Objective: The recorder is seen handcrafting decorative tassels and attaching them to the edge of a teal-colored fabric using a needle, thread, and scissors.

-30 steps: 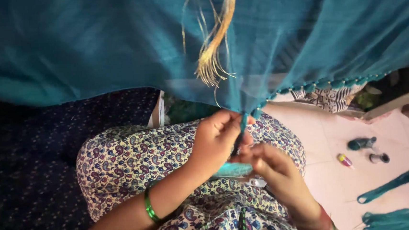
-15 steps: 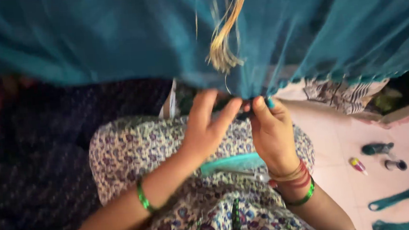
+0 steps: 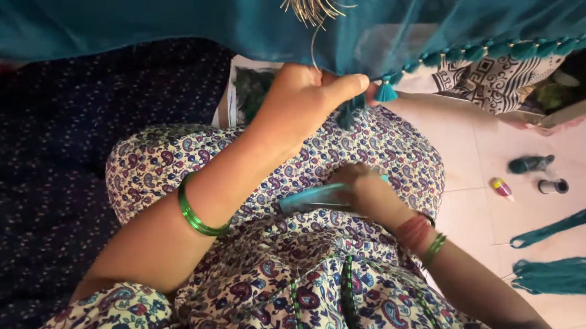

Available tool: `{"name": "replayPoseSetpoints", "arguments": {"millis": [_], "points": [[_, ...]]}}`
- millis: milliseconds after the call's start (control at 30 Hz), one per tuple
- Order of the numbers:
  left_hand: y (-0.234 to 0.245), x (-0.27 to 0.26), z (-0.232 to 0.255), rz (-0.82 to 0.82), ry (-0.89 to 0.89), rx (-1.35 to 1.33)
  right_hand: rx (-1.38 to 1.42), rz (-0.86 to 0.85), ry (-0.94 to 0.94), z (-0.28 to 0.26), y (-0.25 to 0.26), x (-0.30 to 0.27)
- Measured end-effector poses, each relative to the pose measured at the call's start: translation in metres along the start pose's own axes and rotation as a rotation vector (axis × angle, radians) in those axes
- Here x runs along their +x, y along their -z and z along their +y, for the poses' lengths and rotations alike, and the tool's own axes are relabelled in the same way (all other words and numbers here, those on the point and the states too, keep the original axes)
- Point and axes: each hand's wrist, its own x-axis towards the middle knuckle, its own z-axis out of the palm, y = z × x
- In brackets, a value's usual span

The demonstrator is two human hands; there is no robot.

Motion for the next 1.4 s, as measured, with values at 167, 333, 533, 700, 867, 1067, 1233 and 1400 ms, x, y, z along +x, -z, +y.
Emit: {"name": "replayPoseSetpoints", "arguments": {"millis": [167, 333, 533, 700, 867, 1067, 1233, 1400], "points": [[-0.001, 0.002, 0.016, 0.107, 0.274, 0.193, -0.200, -0.330, 0.107, -0.028, 0.010, 0.013], [0.014, 0.015, 0.037, -0.033, 0.429, 0.293, -0.518, 0.000, 0.502, -0.142, 0.141, 0.025], [0.012, 0.016, 0.044, -0.028, 0.499, 0.404, -0.964, 0.322, 0.627, -0.175, 0.214, 0.020], [0.024, 0.017, 0.027, -0.066, 0.485, 0.113, -1.110, 0.239, 0.842, -0.181, 0.205, 0.020], [0.008, 0.013, 0.053, 0.013, 0.587, 0.518, -1.183, 0.360, 0.638, -0.134, 0.200, 0.015], [0.028, 0.016, 0.024, -0.114, 0.500, 0.188, -1.131, 0.400, 0.847, -0.170, 0.204, 0.016], [0.013, 0.017, 0.034, -0.017, 0.593, 0.503, -1.157, 0.323, 0.612, -0.152, 0.203, 0.017], [0.027, 0.015, 0.013, -0.110, 0.515, 0.102, -1.142, 0.284, 0.856, -0.161, 0.202, 0.023]]}}
